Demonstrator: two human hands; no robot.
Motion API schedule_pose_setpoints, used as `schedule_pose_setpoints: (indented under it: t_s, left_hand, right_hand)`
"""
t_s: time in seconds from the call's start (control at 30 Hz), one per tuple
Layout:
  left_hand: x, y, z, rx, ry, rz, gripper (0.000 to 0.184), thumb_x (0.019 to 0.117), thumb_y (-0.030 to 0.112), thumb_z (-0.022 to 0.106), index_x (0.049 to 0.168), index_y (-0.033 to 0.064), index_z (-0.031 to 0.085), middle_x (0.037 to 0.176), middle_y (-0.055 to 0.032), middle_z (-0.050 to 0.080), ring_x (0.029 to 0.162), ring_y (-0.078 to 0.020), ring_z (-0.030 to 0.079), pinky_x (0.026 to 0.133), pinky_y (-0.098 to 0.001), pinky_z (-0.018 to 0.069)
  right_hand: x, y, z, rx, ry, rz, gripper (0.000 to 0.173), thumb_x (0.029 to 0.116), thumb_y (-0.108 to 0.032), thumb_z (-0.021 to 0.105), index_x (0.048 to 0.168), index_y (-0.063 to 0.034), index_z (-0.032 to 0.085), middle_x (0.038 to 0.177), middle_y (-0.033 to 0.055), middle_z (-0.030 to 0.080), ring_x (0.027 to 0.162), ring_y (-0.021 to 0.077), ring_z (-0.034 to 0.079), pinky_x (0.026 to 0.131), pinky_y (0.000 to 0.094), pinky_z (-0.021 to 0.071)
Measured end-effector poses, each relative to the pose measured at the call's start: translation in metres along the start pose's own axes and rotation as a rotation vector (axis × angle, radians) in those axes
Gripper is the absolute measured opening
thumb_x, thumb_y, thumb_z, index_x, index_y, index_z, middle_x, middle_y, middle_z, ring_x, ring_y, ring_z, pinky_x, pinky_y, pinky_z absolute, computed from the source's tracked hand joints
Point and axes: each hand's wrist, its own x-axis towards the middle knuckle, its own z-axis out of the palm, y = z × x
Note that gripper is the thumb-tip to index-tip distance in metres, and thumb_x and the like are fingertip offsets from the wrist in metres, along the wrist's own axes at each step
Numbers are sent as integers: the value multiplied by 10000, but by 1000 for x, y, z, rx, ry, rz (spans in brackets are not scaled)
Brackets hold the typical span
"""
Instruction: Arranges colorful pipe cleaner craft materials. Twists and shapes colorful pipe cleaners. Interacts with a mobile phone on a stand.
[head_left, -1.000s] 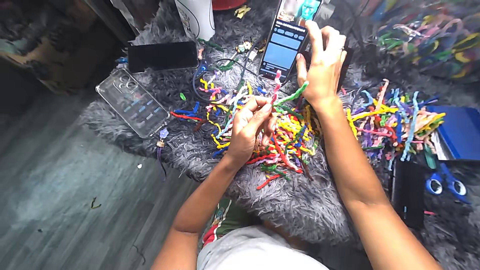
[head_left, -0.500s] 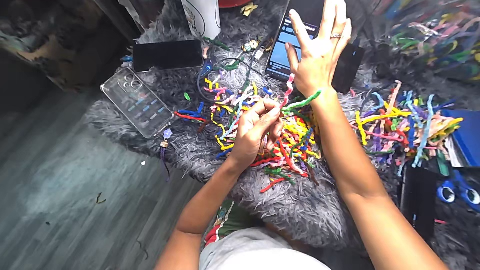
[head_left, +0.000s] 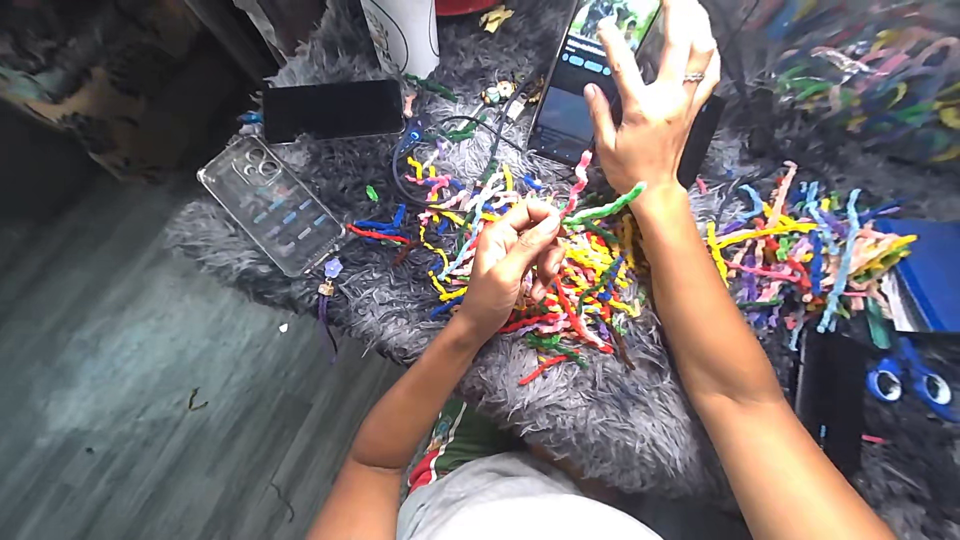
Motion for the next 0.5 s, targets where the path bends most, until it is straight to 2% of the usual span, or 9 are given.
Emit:
schedule_pose_setpoints:
  t_s: [0.07, 0.13, 0.17, 0.23, 0.27, 0.37, 0.43, 0.5]
  left_hand:
    - [0, 0, 0, 12, 4, 6, 225, 1085, 88, 369, 997, 98, 576, 663, 29, 595, 454, 9, 507, 410, -113, 421]
    - [-1, -1, 1, 59, -25, 24, 175, 1070, 64, 413, 1017, 104, 574, 685, 28, 606, 460, 6, 512, 406, -119, 426]
    - [-3, -1, 1, 96, -46, 37, 135, 1054, 51, 456, 1024, 100, 578, 694, 17, 617, 457, -2, 519, 394, -129, 434]
    - [-6, 0, 2, 190, -89, 61, 61, 1027, 43, 535, 1025, 76, 587, 716, -17, 620, 447, -27, 532, 372, -154, 456]
    - [-7, 0, 3, 242, -99, 84, 53, 1013, 31, 558, 1015, 69, 594, 724, -15, 636, 455, -25, 547, 380, -157, 468]
    - [-10, -3, 7, 385, -86, 139, 53, 996, 21, 599, 1030, 61, 604, 771, 3, 663, 507, -14, 584, 433, -155, 507]
    - [-12, -5, 8, 450, -49, 167, 85, 987, 10, 616, 1061, 50, 604, 780, -7, 669, 510, -21, 586, 430, -154, 500]
    - [-14, -6, 9, 504, -15, 188, 110, 988, 22, 625, 1090, 56, 604, 774, -8, 674, 496, -19, 576, 416, -149, 485]
  right_hand:
    - [1, -1, -18, 150, 38, 9, 378, 1046, -310, 546, 1363, -161, 687, 1404, 239, 588, 1325, 428, 506, 1083, 568, 344]
    - [4, -6, -46, 367, -85, 81, 331, 1050, -235, 548, 1279, -67, 718, 1239, 176, 698, 1219, 315, 599, 1044, 457, 422]
    - [4, -8, -63, 493, -209, 117, 324, 1062, -230, 526, 1252, -47, 714, 1172, 126, 725, 1144, 213, 634, 1012, 379, 458]
    - [4, -13, -97, 699, -438, 124, 303, 1079, -254, 490, 1157, -80, 726, 1089, 3, 733, 1020, 8, 665, 931, 216, 526]
    - [2, -17, -112, 763, -490, 88, 308, 1077, -253, 493, 1104, -79, 746, 1053, -18, 725, 981, -24, 647, 895, 186, 514]
    - [-7, -38, -157, 635, -541, -56, 298, 1050, -293, 552, 1001, -110, 782, 910, -26, 687, 885, 12, 610, 798, 203, 483]
    - [-13, -54, -177, 474, -552, -112, 266, 1013, -299, 603, 992, -117, 795, 828, 9, 647, 796, 120, 586, 712, 312, 451]
    - [-22, -66, -187, 354, -540, -132, 244, 993, -299, 626, 996, -115, 787, 786, 31, 607, 752, 191, 571, 664, 370, 434]
